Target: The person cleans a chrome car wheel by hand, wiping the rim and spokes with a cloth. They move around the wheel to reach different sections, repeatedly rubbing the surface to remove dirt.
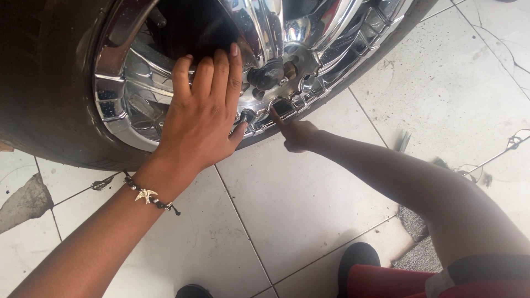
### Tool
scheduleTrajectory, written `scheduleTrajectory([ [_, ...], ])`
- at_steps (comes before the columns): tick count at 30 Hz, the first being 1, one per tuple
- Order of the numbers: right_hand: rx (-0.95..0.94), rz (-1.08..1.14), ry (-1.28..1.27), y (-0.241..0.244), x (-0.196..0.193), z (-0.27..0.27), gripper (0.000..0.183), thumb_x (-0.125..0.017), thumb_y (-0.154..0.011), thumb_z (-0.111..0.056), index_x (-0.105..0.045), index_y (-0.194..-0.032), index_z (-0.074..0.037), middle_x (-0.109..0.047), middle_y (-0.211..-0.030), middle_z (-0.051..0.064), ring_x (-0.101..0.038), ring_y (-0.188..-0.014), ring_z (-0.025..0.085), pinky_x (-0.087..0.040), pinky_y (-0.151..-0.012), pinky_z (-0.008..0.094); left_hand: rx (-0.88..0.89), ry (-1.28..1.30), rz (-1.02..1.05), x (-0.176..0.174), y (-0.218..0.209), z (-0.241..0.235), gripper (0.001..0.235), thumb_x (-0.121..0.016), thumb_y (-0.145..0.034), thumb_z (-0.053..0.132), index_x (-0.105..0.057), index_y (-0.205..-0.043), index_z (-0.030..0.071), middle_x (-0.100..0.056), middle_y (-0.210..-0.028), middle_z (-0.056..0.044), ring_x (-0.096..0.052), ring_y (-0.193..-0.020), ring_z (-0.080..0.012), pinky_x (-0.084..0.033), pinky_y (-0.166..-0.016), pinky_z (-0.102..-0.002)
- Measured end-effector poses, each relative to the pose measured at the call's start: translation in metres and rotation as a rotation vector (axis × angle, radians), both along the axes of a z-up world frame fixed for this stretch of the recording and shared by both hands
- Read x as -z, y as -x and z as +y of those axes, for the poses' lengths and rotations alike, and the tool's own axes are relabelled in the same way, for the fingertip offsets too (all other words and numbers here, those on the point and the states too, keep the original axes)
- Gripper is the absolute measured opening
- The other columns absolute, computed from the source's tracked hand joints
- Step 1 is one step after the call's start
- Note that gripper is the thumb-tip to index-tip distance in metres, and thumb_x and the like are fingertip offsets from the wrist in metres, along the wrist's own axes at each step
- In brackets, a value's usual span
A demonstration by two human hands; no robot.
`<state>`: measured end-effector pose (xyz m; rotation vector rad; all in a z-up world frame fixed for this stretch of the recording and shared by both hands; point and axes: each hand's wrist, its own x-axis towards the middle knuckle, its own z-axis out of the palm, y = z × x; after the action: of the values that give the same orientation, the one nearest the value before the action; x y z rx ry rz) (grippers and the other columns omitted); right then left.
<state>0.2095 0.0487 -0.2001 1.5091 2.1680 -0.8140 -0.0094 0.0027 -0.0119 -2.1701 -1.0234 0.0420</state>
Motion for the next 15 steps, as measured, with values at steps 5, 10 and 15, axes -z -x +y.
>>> scheduleTrajectory([
  [5,-0.122,0.01,0.016,0.01,0.0,-0.001,0.104,-0.055,-0.085,-0.004,0.008,-0.166,-0.023,-0.071,-0.087,0.019,-0.072,-0.085,0.032,-0.06,-0.077,0.046,0.003,-0.001,0.002,0.001,0.0,0.0,0.107,-0.066,-0.087,0.066,-0.038,-0.155,-0.012,-0.053,-0.139,-0.02,-0.049,-0.124,-0.0282,-0.029,-0.115,-0.051],
  [10,-0.672,0.014,-0.294,-0.053,0.085,0.037,0.077,-0.06,-0.083,-0.013,-0.026,-0.151,-0.025,-0.071,-0.087,0.012,-0.071,-0.087,0.028,-0.056,-0.085,0.052,0.005,0.004,-0.009,-0.001,0.0,0.001,0.107,-0.067,-0.086,0.065,-0.038,-0.155,-0.012,-0.053,-0.139,-0.02,-0.049,-0.124,-0.0283,-0.028,-0.115,-0.05],
  [15,-0.766,-0.104,-0.369,-0.073,0.058,0.029,0.041,-0.051,-0.108,-0.029,-0.044,-0.147,-0.019,-0.075,-0.087,0.008,-0.074,-0.083,0.026,-0.06,-0.086,0.045,0.003,-0.001,-0.007,0.001,0.001,-0.001,0.108,-0.067,-0.087,0.065,-0.038,-0.156,-0.011,-0.053,-0.14,-0.02,-0.048,-0.124,-0.028,-0.029,-0.115,-0.051],
])
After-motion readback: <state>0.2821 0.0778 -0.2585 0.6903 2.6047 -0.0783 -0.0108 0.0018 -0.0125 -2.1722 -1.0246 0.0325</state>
